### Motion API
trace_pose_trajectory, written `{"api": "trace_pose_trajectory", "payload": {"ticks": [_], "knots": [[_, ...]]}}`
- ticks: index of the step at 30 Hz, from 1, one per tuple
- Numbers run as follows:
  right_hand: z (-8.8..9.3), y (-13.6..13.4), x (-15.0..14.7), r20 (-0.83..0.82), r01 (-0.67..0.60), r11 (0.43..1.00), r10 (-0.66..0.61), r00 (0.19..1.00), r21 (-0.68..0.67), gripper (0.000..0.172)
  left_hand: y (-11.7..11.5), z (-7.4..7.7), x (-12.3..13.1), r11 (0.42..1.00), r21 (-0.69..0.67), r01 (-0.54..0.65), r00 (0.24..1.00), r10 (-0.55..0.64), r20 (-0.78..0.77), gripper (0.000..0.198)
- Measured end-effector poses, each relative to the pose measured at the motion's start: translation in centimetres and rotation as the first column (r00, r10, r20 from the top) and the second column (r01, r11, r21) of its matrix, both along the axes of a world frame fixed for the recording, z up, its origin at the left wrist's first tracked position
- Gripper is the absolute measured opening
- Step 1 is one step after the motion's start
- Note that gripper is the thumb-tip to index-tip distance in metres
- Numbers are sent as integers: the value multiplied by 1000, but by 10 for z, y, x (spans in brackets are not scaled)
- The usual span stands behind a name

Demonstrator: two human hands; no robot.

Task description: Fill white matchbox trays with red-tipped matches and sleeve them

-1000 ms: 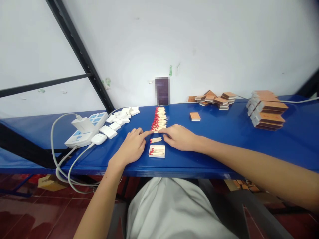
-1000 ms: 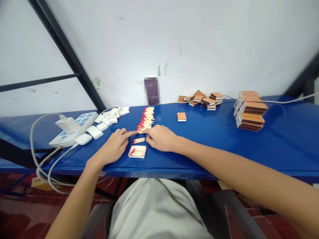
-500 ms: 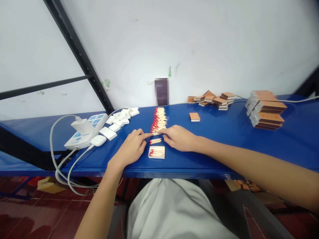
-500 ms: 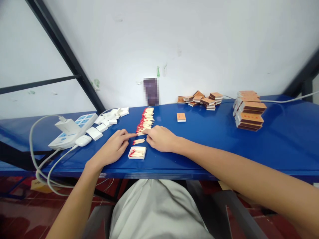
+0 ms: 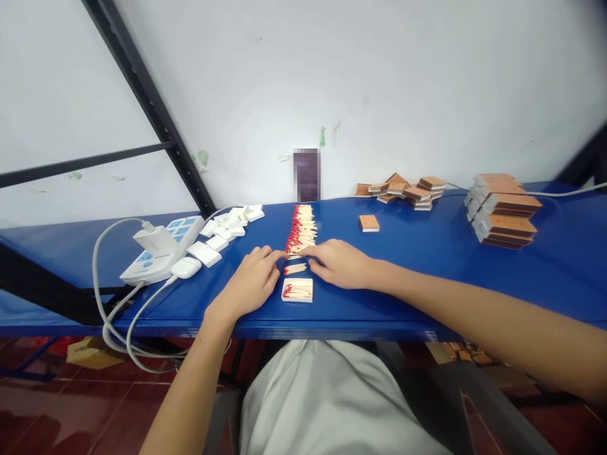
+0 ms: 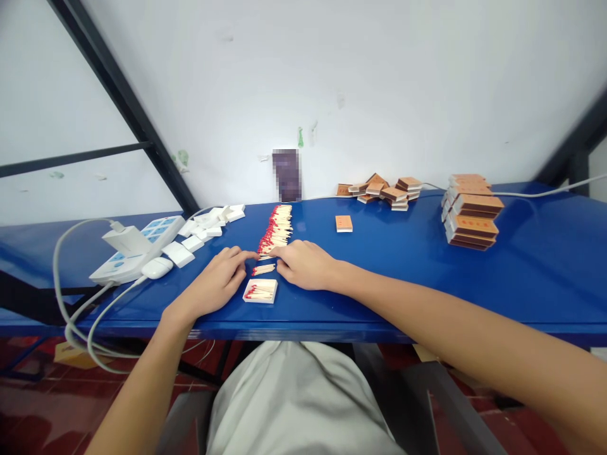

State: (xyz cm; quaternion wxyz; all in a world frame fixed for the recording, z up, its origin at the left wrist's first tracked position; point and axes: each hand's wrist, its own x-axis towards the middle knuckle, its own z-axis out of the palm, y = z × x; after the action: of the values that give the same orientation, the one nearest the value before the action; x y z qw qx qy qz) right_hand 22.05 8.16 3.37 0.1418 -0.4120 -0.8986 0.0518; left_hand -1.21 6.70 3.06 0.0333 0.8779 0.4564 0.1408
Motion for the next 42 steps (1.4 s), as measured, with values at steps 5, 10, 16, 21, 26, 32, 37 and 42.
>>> {"api": "trace_pose_trajectory", "payload": {"ticks": [5, 10, 16, 21, 26, 32, 37, 42], "knots": [[1, -1, -1, 15, -10, 1000, 10, 1000, 7, 36, 0, 0, 1, 1000, 12, 26, 999, -27, 35, 36], [4, -3, -1, 27, 3, 1000, -3, 1000, -3, 35, 0, 1, 0, 999, 35, 31, 999, -32, 31, 33], [4, -4, -1, 35, 9, 1000, -9, 999, -5, 37, -1, 1, 1, 998, 45, 46, 998, -48, 46, 30], [3, -3, -2, 9, 32, 999, -32, 999, -17, 39, -1, 1, 2, 998, 45, 50, 997, -53, 62, 30], [2, -3, -2, -10, 40, 999, -40, 999, -3, 37, -1, 2, 2, 998, 45, 50, 996, -53, 66, 30], [2, -4, -2, -1, 35, 999, -35, 999, -11, 38, -1, 2, 2, 998, 43, 54, 995, -57, 78, 29], [2, -4, -2, 19, 47, 999, -48, 999, 6, 39, -1, 1, 2, 998, 49, 48, 996, -52, 76, 29], [4, -4, -3, 23, 45, 999, -45, 999, 2, 35, -1, 1, 2, 998, 40, 44, 996, -47, 72, 29]]}}
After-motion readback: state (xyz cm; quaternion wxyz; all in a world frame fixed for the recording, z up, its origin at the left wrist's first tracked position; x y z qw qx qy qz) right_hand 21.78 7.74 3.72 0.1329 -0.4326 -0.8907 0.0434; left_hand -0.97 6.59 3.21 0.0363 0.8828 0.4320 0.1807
